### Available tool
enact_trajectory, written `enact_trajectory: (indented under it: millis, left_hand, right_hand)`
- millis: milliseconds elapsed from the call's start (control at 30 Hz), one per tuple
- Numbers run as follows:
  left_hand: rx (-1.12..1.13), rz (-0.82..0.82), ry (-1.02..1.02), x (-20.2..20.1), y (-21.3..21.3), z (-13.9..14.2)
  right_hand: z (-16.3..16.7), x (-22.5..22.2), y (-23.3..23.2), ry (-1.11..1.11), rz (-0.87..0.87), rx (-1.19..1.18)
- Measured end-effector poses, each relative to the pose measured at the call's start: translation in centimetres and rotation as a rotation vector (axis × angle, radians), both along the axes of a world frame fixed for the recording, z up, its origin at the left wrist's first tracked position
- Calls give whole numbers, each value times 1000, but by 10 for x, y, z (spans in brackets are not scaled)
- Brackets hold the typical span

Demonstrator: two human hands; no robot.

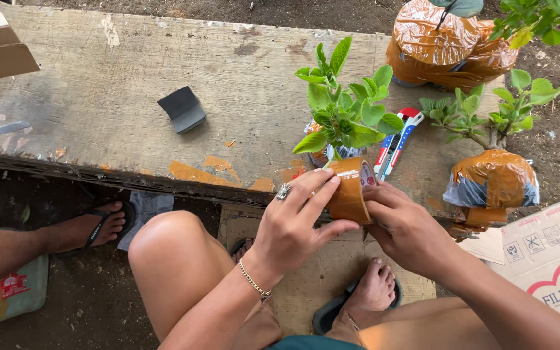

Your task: The person sits at a low wooden bench and wraps brown packing tape around the plastic-wrapped root balls of potted seedlings, pressing the tape in place and cutting it with a utility knife, then moves to the next pot and repeats the wrapping.

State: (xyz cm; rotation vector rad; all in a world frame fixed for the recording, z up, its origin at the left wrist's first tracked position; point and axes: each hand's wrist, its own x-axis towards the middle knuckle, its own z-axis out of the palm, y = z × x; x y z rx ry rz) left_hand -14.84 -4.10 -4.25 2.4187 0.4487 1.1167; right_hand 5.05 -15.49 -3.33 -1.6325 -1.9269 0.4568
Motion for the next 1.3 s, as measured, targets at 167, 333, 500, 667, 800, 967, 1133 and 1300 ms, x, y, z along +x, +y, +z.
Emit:
enact_trajectory:
  millis: [167, 333, 500, 667, 800, 967, 1133, 1300]
  left_hand:
    - [96, 27, -81, -2, -2, 0]
    - [-102, -14, -50, -5, 0, 2]
    - [-243, 20, -104, -6, 2, 0]
    - [-120, 65, -72, -6, 5, 0]
    - [-61, 96, -30, -5, 5, -1]
    - [-43, 132, -10, -3, 6, -10]
    - [-25, 168, 4, -2, 5, -16]
    - [-95, 147, -117, -2, 4, -16]
  right_hand:
    - [4, -4, -5, -59, -67, 61]
    - [5, -5, -3, -90, -57, 25]
    - [6, -9, -1, -132, -41, 39]
    - [6, -13, 4, -174, -36, 56]
    - [5, -15, 8, -258, -15, 72]
    - [2, -17, 8, -301, 13, 52]
    - [4, -14, 11, -273, 40, -33]
    - [15, -11, 10, -194, 69, -86]
